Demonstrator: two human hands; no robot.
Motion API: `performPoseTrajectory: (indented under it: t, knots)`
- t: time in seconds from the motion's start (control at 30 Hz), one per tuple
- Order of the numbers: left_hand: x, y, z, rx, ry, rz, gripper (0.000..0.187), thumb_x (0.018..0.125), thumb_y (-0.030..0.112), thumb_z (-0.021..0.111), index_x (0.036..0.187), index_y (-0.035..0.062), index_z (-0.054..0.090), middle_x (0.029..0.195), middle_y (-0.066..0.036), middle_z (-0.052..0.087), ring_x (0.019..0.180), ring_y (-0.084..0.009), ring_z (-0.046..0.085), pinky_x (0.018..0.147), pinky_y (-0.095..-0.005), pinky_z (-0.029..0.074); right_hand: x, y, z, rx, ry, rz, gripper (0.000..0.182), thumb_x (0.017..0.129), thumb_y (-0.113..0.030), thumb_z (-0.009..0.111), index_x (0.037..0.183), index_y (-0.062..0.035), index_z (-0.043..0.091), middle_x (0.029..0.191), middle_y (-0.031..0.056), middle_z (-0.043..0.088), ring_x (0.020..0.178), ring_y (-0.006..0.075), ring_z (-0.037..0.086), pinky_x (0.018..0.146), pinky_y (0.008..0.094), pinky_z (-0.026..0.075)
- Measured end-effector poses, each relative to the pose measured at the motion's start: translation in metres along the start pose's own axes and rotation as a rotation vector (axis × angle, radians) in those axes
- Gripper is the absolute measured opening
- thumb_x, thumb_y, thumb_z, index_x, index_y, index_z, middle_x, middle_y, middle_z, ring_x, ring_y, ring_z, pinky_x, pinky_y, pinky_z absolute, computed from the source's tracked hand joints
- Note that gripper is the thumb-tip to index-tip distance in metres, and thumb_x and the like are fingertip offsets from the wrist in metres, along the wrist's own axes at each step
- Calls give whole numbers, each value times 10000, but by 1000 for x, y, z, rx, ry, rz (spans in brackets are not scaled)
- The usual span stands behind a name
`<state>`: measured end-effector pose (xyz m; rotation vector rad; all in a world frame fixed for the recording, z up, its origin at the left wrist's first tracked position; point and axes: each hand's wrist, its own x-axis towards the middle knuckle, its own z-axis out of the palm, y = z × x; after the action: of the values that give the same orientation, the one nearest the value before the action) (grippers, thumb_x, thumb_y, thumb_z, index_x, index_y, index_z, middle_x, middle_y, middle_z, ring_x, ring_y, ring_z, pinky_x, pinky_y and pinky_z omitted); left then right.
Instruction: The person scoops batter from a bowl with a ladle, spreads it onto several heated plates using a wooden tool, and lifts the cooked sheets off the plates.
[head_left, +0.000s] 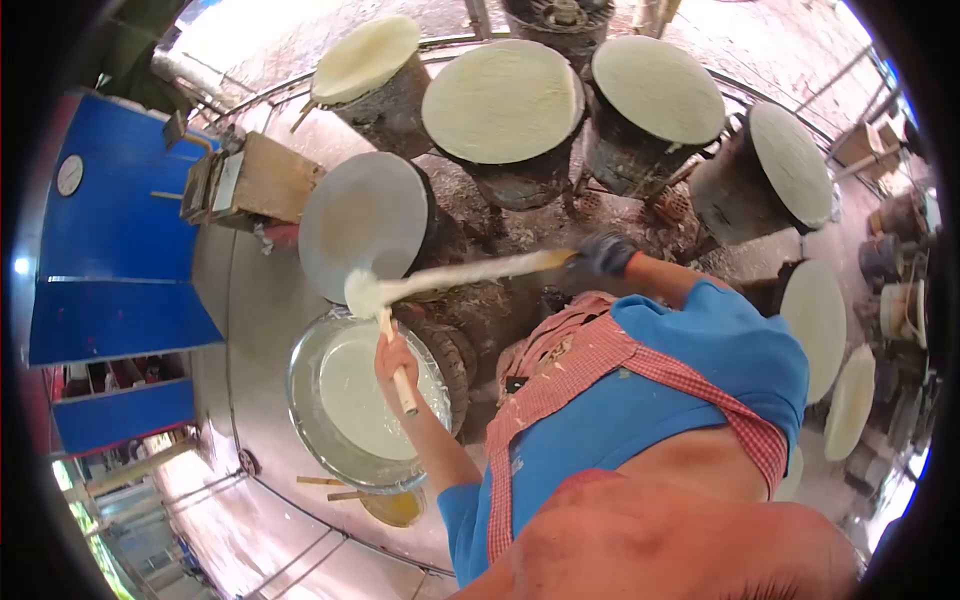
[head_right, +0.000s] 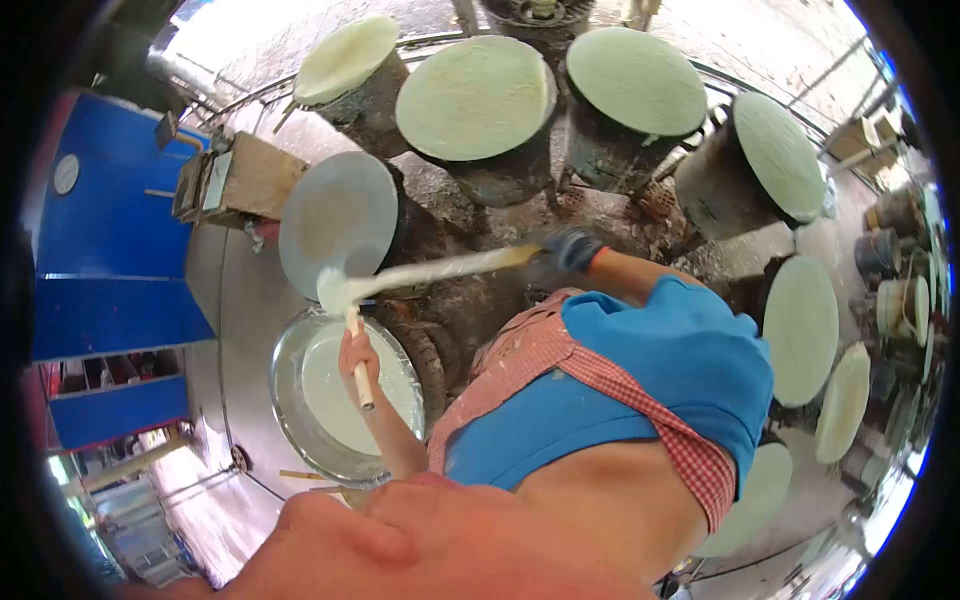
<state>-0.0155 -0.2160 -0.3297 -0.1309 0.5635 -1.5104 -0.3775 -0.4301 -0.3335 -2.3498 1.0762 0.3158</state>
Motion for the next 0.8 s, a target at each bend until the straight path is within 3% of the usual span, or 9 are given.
performPoseTrajectory:
  t: [0.13, 0.27, 0.43, 0.5, 0.6, 0.7, 0.73, 0.77, 0.8]
  knots:
    - [65, 42, 35, 443, 34, -103, 127, 881, 201, 405, 907, 79, 430, 516, 12, 268, 341, -80, 250, 300, -212, 229, 58, 52, -11, 120, 265, 69, 404, 753, -406, 541, 997, -85, 570, 901, 202, 565, 768, 311, 562, 649, 388, 437]
    - [128, 44, 92, 1399, 494, 587, 219, 815, 171, 502, 945, 138, 329, 498, 37, 257, 322, -65, 248, 271, -209, 175, 136, 0, -38, 388, 695, -478, 391, 786, -346, 536, 1071, -78, 537, 891, 197, 565, 743, 309, 560, 631, 390, 434]
    - [210, 116, 62, 1226, 562, 679, 540, 737, 46, 478, 1214, 173, 258, 544, -27, 359, 330, -108, 318, 272, -225, 239, 200, -94, -38, 133, 463, -321, 260, 791, -257, 538, 1044, -205, 567, 809, 138, 588, 685, 302, 545, 636, 360, 431]
    - [224, 161, 38, 1862, 703, 944, 656, 712, 29, 450, 1301, 199, 217, 631, -116, 483, 425, -208, 470, 360, -313, 372, 255, -77, -9, 45, 374, -203, 292, 818, -253, 510, 1086, -143, 538, 750, 107, 609, 609, 122, 535, 566, 322, 417]
    - [205, 174, 31, 2531, 932, 1554, 625, 720, 45, 425, 1304, 187, 253, 814, -171, 567, 621, -295, 556, 549, -382, 441, 238, -82, -55, 373, 262, -134, 266, 814, -222, 505, 1048, -111, 567, 727, 95, 612, 599, 134, 539, 569, 329, 416]
    - [180, 128, 79, 2575, 1179, 936, 616, 736, 62, 400, 1316, 181, 231, 1019, -174, 548, 801, -325, 552, 685, -392, 429, 282, -102, -1, 1048, 286, -241, 251, 785, -184, 528, 1000, -70, 591, 824, 82, 632, 667, 138, 569, 608, 290, 421]
    - [181, 121, 87, 2562, 1186, 919, 616, 736, 62, 400, 1316, 181, 231, 1019, -174, 548, 801, -325, 552, 685, -392, 429, 283, -118, 8, 1229, 361, -244, 248, 779, -179, 538, 990, -61, 594, 856, 80, 634, 687, 134, 575, 616, 277, 423]
    - [185, 117, 94, 2524, 1016, 1119, 612, 736, 58, 401, 1315, 167, 236, 1108, -161, 501, 822, -320, 553, 697, -379, 432, 312, -113, 31, 638, 373, -251, 292, 774, -189, 547, 1040, -71, 573, 905, 94, 625, 736, 158, 591, 664, 268, 435]
    - [185, 116, 102, 2477, 841, 1314, 609, 736, 54, 401, 1315, 153, 240, 1197, -149, 455, 842, -315, 553, 709, -365, 436, 303, -116, 19, 644, 359, -243, 292, 774, -189, 547, 1040, -71, 573, 905, 94, 625, 736, 158, 591, 664, 268, 435]
